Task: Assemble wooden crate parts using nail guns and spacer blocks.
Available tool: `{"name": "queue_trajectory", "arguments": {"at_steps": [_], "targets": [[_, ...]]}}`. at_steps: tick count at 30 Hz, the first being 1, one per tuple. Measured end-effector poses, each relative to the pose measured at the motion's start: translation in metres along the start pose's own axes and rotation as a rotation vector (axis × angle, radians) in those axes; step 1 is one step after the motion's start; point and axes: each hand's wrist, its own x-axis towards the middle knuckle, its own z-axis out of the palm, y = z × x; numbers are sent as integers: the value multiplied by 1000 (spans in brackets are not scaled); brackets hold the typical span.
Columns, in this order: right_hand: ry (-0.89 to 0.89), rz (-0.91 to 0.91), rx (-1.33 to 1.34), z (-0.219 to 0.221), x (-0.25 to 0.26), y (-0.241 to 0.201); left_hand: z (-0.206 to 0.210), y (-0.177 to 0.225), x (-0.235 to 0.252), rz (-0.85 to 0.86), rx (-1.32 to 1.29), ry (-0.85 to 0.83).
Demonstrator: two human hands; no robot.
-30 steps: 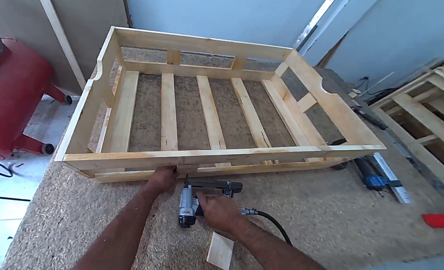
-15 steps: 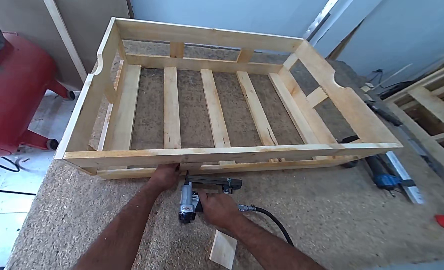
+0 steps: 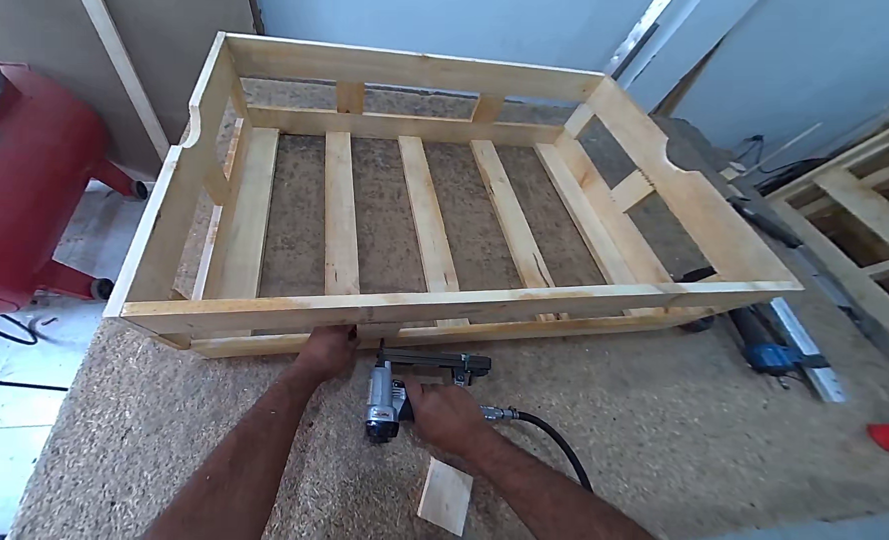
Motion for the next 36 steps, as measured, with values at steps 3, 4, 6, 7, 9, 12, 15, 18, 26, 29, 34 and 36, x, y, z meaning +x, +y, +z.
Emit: {"name": "queue_trajectory", "arguments": {"at_steps": [3,4,6,7,9,12,15,18,26,29,34,36], "targets": [[13,-2,-6,3,-1,3,0,2,0,-11,23,-3],[19,-3,-3,4,-1,4,0,2,0,-12,26,-4],[16,0,3,3,-1,6,-1,2,0,-15,16,-4],[8,2,6,3,-1,6,-1,2,0,-19,13,-8],[13,6,6,3,-3,7,-2,3,-1,-27,15,-17],[28,10,7,4,-4,11,-3,4,-1,-38,2,-13],[35,11,8,4,-6,14,-3,3,-2,-46,6,-15],[46,-2,-6,4,-7,15,-2,3,-1,-41,11,-6],[-3,-15,17,-7,-11,-4,-10,-7,-8,44,-102,-32],[-27,-68,16,-12,-5,-18,-9,-12,-5,43,-54,-67],[19,-114,-2,-9,9,-28,-7,-11,-6,128,124,-39],[-2,-105,-4,-11,11,-29,-7,-11,-6,114,109,-43]]}}
